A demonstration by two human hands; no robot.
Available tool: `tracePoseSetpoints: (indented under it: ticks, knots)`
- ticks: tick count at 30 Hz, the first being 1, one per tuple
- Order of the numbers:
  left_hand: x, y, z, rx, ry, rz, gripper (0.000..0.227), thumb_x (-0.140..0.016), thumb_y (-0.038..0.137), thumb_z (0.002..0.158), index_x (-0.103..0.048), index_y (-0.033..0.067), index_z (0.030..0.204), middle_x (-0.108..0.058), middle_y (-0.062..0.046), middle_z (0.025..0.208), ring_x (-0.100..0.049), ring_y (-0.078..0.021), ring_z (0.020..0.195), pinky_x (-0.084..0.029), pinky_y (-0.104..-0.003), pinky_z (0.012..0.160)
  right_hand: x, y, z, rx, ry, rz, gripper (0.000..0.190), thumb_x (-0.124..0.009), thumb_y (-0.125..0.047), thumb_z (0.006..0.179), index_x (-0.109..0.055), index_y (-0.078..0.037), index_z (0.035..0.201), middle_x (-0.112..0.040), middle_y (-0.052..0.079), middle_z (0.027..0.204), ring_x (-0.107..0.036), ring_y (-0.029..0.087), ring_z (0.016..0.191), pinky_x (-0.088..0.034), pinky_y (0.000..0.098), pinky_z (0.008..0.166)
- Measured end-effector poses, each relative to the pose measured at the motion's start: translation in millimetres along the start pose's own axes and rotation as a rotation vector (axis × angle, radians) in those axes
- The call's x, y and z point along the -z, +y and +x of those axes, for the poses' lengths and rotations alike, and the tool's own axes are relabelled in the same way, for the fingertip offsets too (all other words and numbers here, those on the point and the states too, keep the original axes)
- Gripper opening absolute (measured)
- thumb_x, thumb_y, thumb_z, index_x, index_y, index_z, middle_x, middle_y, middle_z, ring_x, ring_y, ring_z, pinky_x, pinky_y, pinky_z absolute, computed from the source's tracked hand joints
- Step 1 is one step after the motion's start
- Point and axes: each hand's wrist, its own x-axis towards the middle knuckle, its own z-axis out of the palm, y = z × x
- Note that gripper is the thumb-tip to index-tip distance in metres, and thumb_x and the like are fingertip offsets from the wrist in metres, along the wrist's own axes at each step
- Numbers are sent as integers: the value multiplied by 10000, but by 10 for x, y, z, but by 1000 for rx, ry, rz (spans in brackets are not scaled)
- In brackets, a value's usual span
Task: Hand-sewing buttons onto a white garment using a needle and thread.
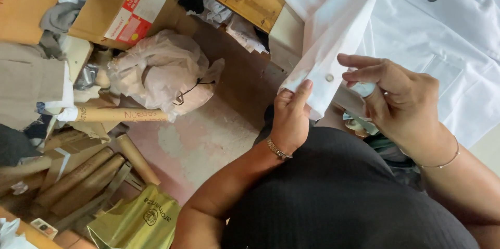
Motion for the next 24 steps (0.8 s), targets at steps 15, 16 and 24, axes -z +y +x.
tracePoseSetpoints:
  ticks: [15, 16, 24]
  knots:
    - [-339, 97, 29, -51, 172, 115, 388, -718, 317, 879, -752, -47, 1009, -760, -124, 1028, -695, -194, 961, -561, -326, 897, 48, 38, -6, -183, 130, 108, 144, -468, -121, 1166, -520, 8, 1130, -709, 77, 786, -643, 98, 688, -434, 209, 676]
    - [-317, 49, 26, -84, 159, 109, 370, -705, 289, 904, -739, -39, 1073, -756, -117, 1058, -697, -194, 985, -566, -324, 902, 57, 52, -13, -172, 134, 111, 142, -457, -102, 1171, -511, 21, 1126, -700, 95, 773, -649, 121, 687, -446, 225, 682]
    - [-228, 13, -38, -173, 109, 244, 402, -654, 310, 963, -716, 1, 1213, -742, -105, 1183, -689, -191, 1099, -575, -325, 960, 58, 236, -45, -179, 111, 179, 86, -472, -1, 1164, -529, 59, 1141, -657, 130, 776, -687, 186, 751, -539, 265, 756]
